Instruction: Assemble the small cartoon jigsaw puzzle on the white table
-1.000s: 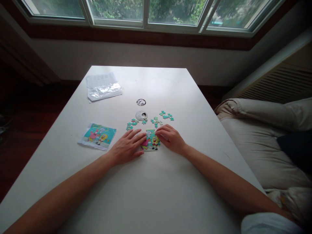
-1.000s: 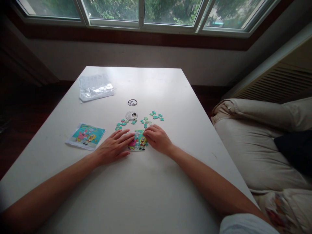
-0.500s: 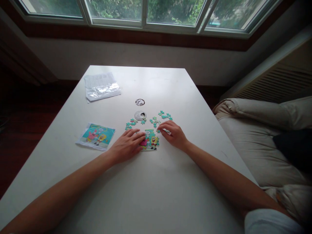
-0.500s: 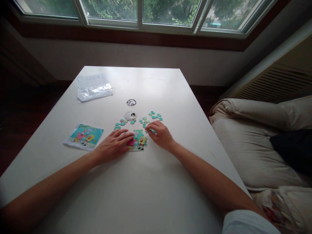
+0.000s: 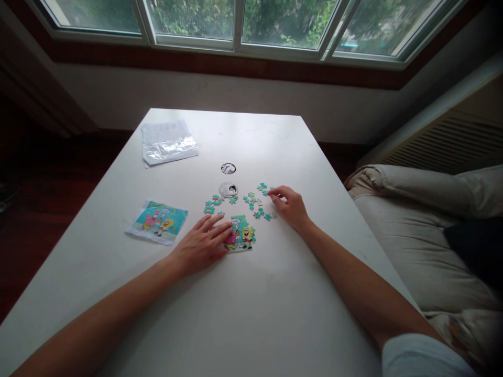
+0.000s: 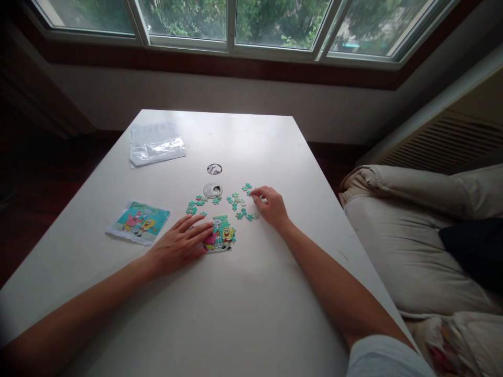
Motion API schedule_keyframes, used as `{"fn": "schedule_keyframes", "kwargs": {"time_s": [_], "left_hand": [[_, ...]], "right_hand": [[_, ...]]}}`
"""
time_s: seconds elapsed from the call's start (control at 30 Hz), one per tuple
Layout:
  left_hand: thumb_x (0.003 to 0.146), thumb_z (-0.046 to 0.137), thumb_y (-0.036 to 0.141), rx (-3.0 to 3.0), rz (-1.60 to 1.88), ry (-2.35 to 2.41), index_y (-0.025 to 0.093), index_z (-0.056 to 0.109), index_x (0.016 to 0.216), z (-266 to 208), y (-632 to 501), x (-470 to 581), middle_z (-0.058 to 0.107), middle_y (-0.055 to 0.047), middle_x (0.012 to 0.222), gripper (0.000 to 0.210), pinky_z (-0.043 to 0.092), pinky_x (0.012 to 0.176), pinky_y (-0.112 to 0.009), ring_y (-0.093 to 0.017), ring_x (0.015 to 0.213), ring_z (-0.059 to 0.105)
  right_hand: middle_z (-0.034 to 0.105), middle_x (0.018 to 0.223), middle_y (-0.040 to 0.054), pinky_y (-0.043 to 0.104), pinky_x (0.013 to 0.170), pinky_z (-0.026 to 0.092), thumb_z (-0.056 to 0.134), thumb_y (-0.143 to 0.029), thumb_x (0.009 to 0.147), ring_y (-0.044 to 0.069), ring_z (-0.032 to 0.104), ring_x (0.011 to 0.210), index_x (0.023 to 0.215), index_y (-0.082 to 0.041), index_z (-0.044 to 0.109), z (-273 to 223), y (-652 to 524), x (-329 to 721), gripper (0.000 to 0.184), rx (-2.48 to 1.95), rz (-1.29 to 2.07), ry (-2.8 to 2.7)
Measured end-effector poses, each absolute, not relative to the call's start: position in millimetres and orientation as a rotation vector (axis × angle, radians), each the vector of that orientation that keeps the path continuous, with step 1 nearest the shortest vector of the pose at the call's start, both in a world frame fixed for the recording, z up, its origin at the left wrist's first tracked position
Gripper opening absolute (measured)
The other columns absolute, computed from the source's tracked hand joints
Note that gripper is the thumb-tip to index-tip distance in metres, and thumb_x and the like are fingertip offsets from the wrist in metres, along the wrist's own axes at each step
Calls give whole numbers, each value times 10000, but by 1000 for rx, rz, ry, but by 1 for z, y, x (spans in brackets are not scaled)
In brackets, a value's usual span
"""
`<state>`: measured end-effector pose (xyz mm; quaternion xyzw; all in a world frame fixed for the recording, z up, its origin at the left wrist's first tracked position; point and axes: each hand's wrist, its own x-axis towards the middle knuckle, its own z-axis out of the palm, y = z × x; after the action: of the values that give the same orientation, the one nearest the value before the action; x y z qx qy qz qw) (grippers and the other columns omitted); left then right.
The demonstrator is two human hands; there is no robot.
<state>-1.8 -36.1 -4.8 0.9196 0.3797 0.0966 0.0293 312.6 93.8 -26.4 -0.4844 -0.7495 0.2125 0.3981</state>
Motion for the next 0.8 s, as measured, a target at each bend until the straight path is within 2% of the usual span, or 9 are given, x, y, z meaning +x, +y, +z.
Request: {"fn": "schedule_keyframes", "kwargs": {"time_s": [0.13,0.3,0.4,0.5,0.8], "left_hand": [[1001,533,357,2837,290,1163,200,478,1485,-5,-35,-2,509,-83,1521,511,280,1211,-483,-308,1425,409],[996,531,307,2819,273,1152,197,480,1477,-5,-33,-5,504,-72,1528,496,283,1214,-481,-301,1419,417],[991,529,285,2805,286,1139,211,475,1479,-6,-33,-8,496,-62,1535,496,270,1227,-477,-293,1440,399],[987,530,270,2796,300,1136,220,474,1481,-8,-33,-9,492,-62,1539,500,277,1226,-490,-297,1447,393],[981,528,256,2776,331,1141,221,487,1479,-5,-34,-6,507,-75,1526,501,296,1220,-509,-305,1443,402]], "right_hand": [[711,945,53,318,696,509,581,-282,913,200,621,861,937,-230,740,-25,88,317,169,-1216,567,-1955],[660,844,35,290,686,470,617,-291,905,161,579,747,909,-219,723,-6,87,332,128,-1165,714,-2315],[615,898,43,284,715,472,643,-319,903,157,569,765,1043,-228,712,5,86,344,180,-1114,801,-2484],[588,958,59,284,736,478,654,-332,903,170,574,814,1088,-239,709,11,84,350,214,-1088,875,-2550],[574,954,67,300,751,461,650,-255,883,192,556,860,958,-215,685,5,83,345,92,-1117,798,-2572]]}}
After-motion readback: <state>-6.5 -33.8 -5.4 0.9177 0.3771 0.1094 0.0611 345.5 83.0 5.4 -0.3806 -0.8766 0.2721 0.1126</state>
